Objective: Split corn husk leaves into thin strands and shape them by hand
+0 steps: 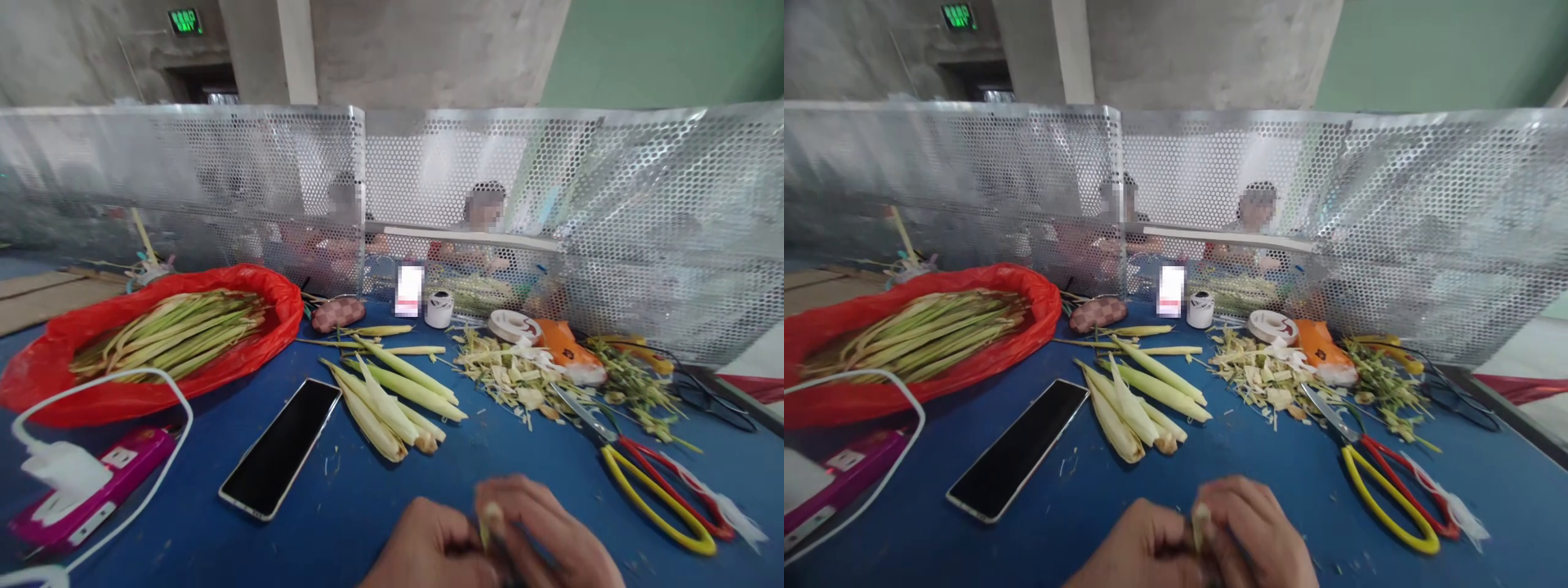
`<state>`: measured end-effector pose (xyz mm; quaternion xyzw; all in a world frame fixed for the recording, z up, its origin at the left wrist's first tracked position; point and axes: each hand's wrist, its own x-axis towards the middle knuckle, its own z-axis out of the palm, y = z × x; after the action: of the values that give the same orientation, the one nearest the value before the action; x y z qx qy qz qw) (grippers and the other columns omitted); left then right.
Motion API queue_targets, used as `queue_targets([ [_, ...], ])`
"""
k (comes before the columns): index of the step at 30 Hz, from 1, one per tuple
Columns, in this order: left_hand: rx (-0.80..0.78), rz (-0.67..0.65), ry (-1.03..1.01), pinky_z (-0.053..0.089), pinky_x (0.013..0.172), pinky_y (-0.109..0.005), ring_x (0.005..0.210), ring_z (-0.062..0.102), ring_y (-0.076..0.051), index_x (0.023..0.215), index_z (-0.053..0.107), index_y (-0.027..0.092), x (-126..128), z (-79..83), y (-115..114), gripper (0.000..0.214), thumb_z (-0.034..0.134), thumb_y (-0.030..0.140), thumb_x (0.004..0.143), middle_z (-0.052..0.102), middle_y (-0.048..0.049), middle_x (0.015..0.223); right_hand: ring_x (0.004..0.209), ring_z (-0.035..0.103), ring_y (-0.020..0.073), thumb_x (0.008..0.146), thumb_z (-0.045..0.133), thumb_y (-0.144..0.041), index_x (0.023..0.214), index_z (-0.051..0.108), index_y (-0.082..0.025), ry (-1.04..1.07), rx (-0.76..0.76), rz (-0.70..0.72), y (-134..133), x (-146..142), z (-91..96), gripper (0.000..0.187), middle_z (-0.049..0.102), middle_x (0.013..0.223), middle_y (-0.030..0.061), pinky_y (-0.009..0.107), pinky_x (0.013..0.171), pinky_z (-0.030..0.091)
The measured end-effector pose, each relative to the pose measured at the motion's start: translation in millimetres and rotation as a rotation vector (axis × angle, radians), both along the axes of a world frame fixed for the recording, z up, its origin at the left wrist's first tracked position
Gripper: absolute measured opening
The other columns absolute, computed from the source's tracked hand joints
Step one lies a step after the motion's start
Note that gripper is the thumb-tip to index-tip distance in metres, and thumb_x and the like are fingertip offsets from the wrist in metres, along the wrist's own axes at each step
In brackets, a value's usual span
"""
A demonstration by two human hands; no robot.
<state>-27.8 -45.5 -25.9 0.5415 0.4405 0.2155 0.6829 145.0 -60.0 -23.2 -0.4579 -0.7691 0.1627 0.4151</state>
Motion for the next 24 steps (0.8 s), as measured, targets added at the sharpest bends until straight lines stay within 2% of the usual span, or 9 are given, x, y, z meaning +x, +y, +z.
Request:
queue_targets([
  [2, -0.174, 0.113, -0.115, 0.034, 0.044, -0.021, 0.049, 0.057, -0.014, 0.07, 0.062, 0.015, 1.7, 9.6, 0.9, 0.05, 0.061, 0.065, 0.066, 0.064, -0.0044, 0.057, 0.092, 0.068, 0.0218, 0.086, 0.056, -0.04, 0.094, 0.071, -0.024, 0.086, -0.062, -0.178, 2.1, 5.2, 8.8, 0.023, 0.072, 0.097, 0.0074, 0.026, 0.079, 0.054],
  [4, -0.246, 0.238, -0.204, 0.036, 0.046, -0.02, 0.052, 0.062, -0.015, 0.09, 0.064, 0.013, 1.6, 19.5, 2.6, 0.06, 0.059, 0.068, 0.067, 0.068, -0.0064, 0.063, 0.091, 0.067, 0.0223, 0.085, 0.055, -0.047, 0.096, 0.07, -0.021, 0.203, -0.18, -0.33, 4.9, 8.5, 16.1, 0.032, 0.072, 0.097, 0.0078, 0.026, 0.076, 0.054],
  [7, -0.287, 0.299, -0.222, 0.038, 0.048, -0.02, 0.053, 0.064, -0.014, 0.096, 0.064, 0.011, -0.6, 29.2, 4.9, 0.062, 0.057, 0.067, 0.07, 0.069, -0.0068, 0.065, 0.076, 0.067, 0.0209, 0.08, 0.057, -0.054, 0.096, 0.069, -0.017, 0.358, -0.457, -0.308, 8.3, 7.7, 21.2, 0.042, 0.071, 0.08, 0.0059, 0.025, 0.066, 0.053],
  [10, -0.278, 0.245, -0.205, 0.038, 0.049, -0.018, 0.054, 0.063, -0.012, 0.09, 0.065, 0.011, -1.7, 28.6, 5.1, 0.051, 0.063, 0.058, 0.071, 0.068, -0.0055, 0.067, 0.064, 0.062, 0.0175, 0.078, 0.063, -0.05, 0.078, 0.069, -0.016, 0.428, -0.612, -0.189, 8.1, 1.7, 21.2, 0.035, 0.065, 0.063, 0.002, 0.025, 0.062, 0.049],
  [13, -0.241, 0.145, -0.153, 0.036, 0.046, -0.018, 0.05, 0.061, -0.011, 0.087, 0.065, 0.011, -0.6, 22.2, 3.7, 0.039, 0.069, 0.046, 0.07, 0.068, -0.0043, 0.064, 0.058, 0.057, 0.0146, 0.077, 0.065, -0.041, 0.061, 0.063, -0.017, 0.421, -0.6, -0.157, 4.1, -4.6, 20.6, 0.029, 0.062, 0.056, 0.0002, 0.024, 0.059, 0.045],
  [17, -0.247, 0.007, -0.134, 0.032, 0.043, -0.017, 0.046, 0.06, -0.011, 0.081, 0.065, 0.011, -0.2, 18.9, 1.9, 0.031, 0.069, 0.039, 0.07, 0.068, -0.0059, 0.059, 0.055, 0.054, 0.0136, 0.077, 0.062, -0.036, 0.059, 0.06, -0.018, 0.391, -0.532, -0.154, 0.6, -8.6, 21.1, 0.026, 0.06, 0.054, -0.0009, 0.024, 0.056, 0.044],
  [19, -0.277, 0.041, -0.204, 0.034, 0.044, -0.016, 0.048, 0.06, -0.01, 0.083, 0.066, 0.01, -1.4, 20.0, 2.1, 0.03, 0.07, 0.038, 0.072, 0.067, -0.0047, 0.06, 0.06, 0.057, 0.0147, 0.08, 0.06, -0.04, 0.067, 0.064, -0.018, 0.406, -0.521, -0.16, 1.9, -7.8, 21.8, 0.026, 0.063, 0.06, 0.0003, 0.024, 0.059, 0.047],
  [21, -0.329, 0.092, -0.317, 0.037, 0.047, -0.016, 0.048, 0.059, -0.008, 0.089, 0.066, 0.011, -3.2, 20.7, 3.1, 0.031, 0.072, 0.037, 0.073, 0.066, -0.0022, 0.06, 0.07, 0.062, 0.0169, 0.083, 0.058, -0.045, 0.085, 0.068, -0.017, 0.453, -0.531, -0.136, 3.7, -5.5, 23.3, 0.029, 0.067, 0.073, 0.0026, 0.026, 0.066, 0.049],
  [24, -0.413, 0.136, -0.477, 0.041, 0.047, -0.017, 0.044, 0.055, -0.007, 0.092, 0.066, 0.012, -5.5, 19.6, 5.3, 0.034, 0.078, 0.034, 0.069, 0.062, 0.0016, 0.058, 0.08, 0.063, 0.0188, 0.085, 0.056, -0.046, 0.092, 0.068, -0.017, 0.452, -0.566, 0.016, 3.6, -2.7, 27.5, 0.032, 0.069, 0.082, 0.0041, 0.028, 0.074, 0.05],
])
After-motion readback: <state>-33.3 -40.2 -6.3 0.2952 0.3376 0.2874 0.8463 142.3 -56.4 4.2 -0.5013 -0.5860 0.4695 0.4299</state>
